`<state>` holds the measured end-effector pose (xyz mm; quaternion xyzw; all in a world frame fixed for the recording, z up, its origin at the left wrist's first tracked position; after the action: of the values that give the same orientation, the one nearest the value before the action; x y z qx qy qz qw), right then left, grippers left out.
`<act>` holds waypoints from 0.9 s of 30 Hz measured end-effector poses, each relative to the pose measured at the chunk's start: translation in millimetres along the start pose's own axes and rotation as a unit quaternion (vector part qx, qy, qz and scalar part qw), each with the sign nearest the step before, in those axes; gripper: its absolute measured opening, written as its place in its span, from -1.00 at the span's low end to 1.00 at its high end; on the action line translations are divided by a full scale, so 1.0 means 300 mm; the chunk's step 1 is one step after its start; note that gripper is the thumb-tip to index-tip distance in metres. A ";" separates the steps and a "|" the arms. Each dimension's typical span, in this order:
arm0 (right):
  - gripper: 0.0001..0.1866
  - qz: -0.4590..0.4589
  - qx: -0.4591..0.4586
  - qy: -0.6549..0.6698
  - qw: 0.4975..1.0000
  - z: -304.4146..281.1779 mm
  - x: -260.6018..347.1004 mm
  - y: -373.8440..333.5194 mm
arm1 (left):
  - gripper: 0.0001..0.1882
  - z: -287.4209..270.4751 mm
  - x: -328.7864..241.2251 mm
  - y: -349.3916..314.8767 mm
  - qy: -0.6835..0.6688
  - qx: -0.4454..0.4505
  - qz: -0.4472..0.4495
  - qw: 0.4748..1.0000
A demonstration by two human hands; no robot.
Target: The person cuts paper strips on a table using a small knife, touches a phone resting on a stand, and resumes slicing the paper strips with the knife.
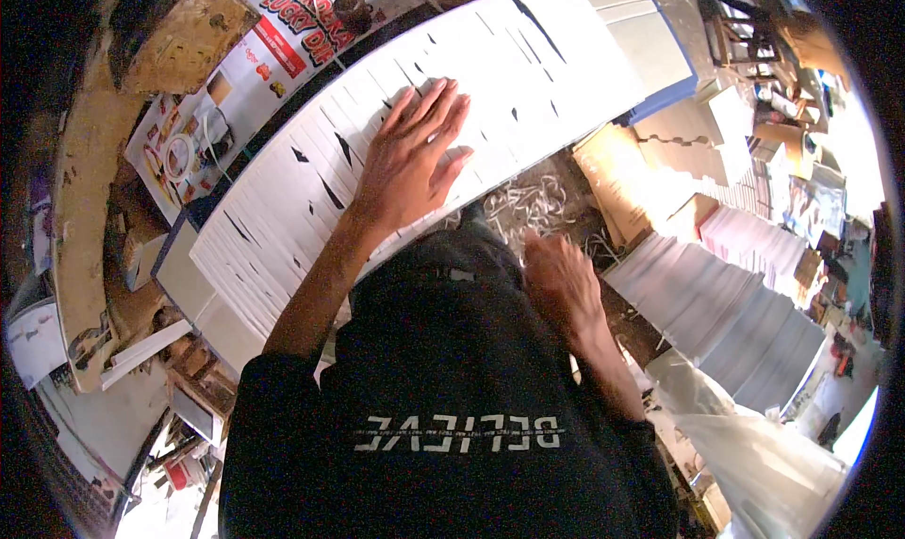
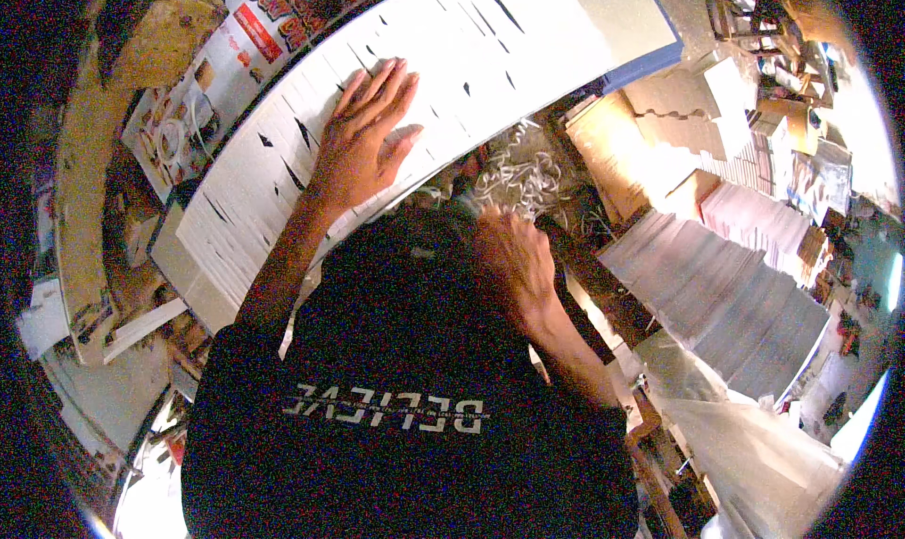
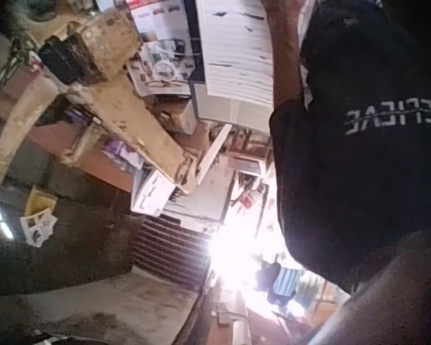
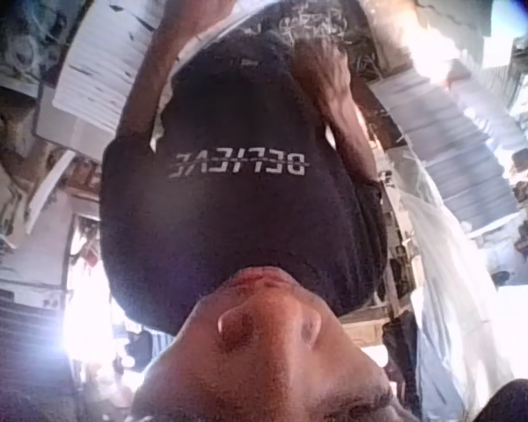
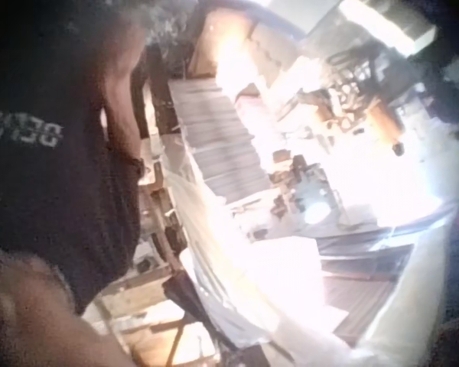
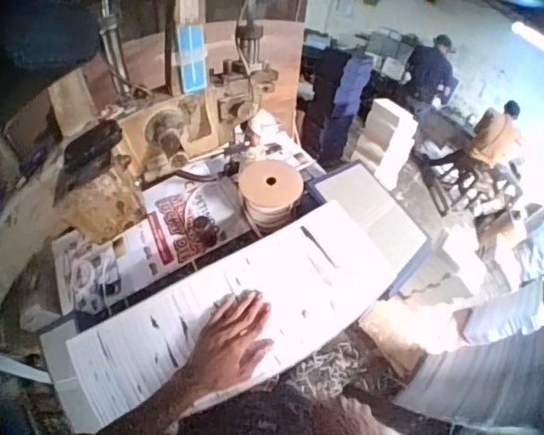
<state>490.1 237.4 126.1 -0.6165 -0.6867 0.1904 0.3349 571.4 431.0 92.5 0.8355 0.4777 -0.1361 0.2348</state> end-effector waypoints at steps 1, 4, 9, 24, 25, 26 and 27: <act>-0.72 0.034 0.018 0.011 0.999 0.016 -0.038 -0.021 | -0.30 0.000 -0.005 -0.012 0.008 0.010 -0.002 1.000; -0.72 0.051 -0.013 0.059 0.997 -0.029 -0.080 -0.115 | -0.29 -0.032 -0.017 -0.036 0.019 0.025 -0.004 1.000; -0.56 -0.096 -0.235 0.182 0.950 -0.062 -0.005 -0.111 | -0.26 -0.039 -0.008 -0.047 0.014 0.044 -0.005 0.999; -0.49 -0.128 -0.239 0.143 0.952 0.035 0.045 -0.036 | -0.30 -0.038 -0.021 -0.044 0.010 0.007 -0.006 1.000; -0.49 -0.128 -0.238 0.142 0.952 0.041 0.046 -0.035 | -0.30 -0.037 -0.021 -0.044 0.010 0.007 -0.006 1.000; -0.49 -0.129 -0.243 0.141 0.951 0.044 0.046 -0.034 | -0.31 -0.035 -0.021 -0.044 0.013 0.005 -0.005 1.000; -0.48 -0.128 -0.247 0.139 0.951 0.038 0.053 -0.035 | -0.31 -0.031 -0.021 -0.046 0.015 0.003 -0.003 1.000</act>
<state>474.3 252.8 128.8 -0.6069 -0.7321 -0.1169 0.2862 556.5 437.3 99.7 0.8364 0.4836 -0.1259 0.2252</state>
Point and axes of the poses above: each hand's wrist, its own y-axis towards the middle knuckle, its own z-axis out of the palm, x = y × z, the point moved 6 cm from there along y, towards the middle knuckle, and after that the axes turned 1 degree about -z, right-handed, at the moved point
